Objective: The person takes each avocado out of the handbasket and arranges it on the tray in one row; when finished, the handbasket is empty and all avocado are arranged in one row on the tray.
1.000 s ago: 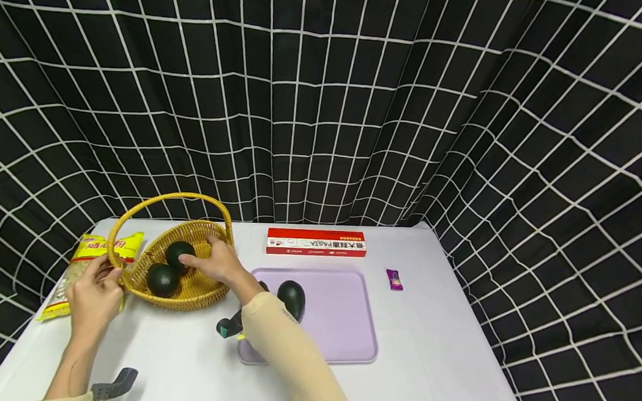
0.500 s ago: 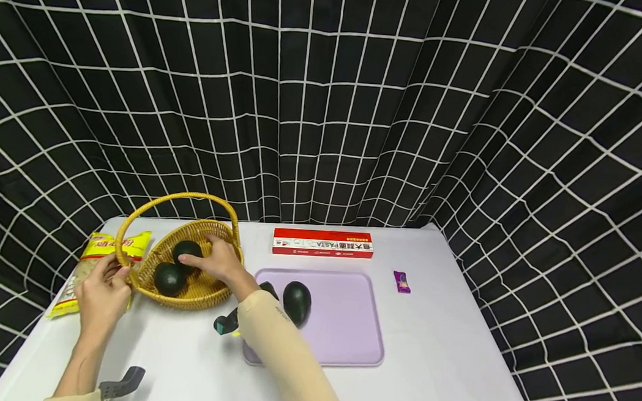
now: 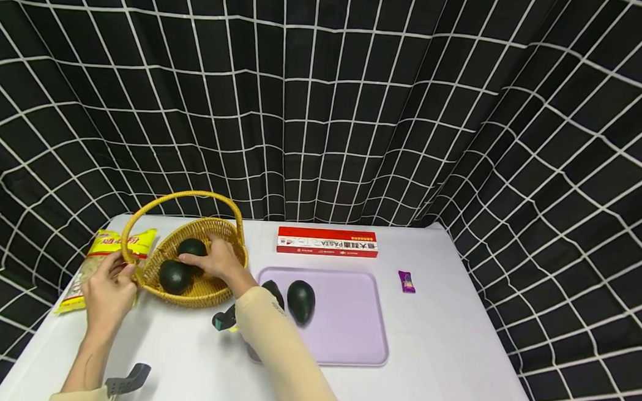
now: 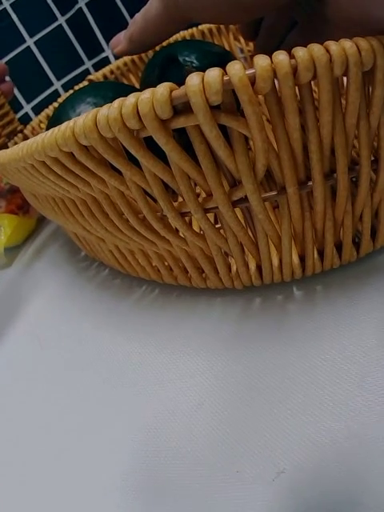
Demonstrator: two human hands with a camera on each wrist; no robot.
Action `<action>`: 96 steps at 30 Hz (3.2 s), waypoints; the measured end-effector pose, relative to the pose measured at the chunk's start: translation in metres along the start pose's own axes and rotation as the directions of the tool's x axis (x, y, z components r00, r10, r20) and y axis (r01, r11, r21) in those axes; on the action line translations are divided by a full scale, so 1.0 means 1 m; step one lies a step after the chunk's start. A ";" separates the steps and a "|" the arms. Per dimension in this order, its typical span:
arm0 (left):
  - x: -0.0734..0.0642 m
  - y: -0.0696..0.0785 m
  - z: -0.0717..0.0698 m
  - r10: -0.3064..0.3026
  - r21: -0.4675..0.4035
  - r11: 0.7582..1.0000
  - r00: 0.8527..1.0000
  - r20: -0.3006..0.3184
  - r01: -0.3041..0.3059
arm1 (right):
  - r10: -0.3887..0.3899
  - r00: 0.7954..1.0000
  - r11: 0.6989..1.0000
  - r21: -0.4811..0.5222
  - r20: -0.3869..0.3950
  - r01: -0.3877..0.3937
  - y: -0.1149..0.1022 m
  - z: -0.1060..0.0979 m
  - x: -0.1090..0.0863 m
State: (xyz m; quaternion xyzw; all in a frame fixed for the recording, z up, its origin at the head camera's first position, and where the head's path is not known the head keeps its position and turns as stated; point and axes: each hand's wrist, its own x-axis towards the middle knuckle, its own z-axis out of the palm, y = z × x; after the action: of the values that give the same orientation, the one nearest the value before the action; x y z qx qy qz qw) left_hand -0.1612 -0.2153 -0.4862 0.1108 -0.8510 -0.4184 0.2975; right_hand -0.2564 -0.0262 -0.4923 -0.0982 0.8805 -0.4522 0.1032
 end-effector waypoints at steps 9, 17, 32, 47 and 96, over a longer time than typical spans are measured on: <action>-0.001 -0.001 -0.003 -0.019 0.007 1.000 1.000 0.019 0.019 | 0.000 1.000 1.000 -0.017 0.001 0.000 0.001 0.005 0.003; -0.002 0.000 0.001 -0.016 0.000 1.000 1.000 0.024 0.016 | 0.022 1.000 1.000 -0.004 0.011 -0.022 0.003 0.012 0.006; -0.001 0.002 0.000 0.013 -0.024 1.000 1.000 0.015 -0.013 | 0.006 1.000 0.997 -0.081 -0.014 -0.007 0.005 0.016 0.013; 0.002 0.002 -0.004 -0.011 -0.005 1.000 1.000 0.022 0.011 | 0.002 0.991 1.000 -0.024 -0.137 -0.005 -0.001 -0.005 0.007; 0.001 0.007 -0.005 -0.098 -0.002 0.995 0.992 0.079 0.098 | 0.029 0.974 0.909 0.412 -0.226 0.068 0.035 -0.118 -0.101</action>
State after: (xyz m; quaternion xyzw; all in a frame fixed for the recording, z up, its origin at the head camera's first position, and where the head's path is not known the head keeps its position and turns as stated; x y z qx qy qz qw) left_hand -0.1582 -0.2150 -0.4780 0.1353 -0.8544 -0.4389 0.2432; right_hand -0.1944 0.1126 -0.4445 -0.0305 0.7686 -0.6388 0.0159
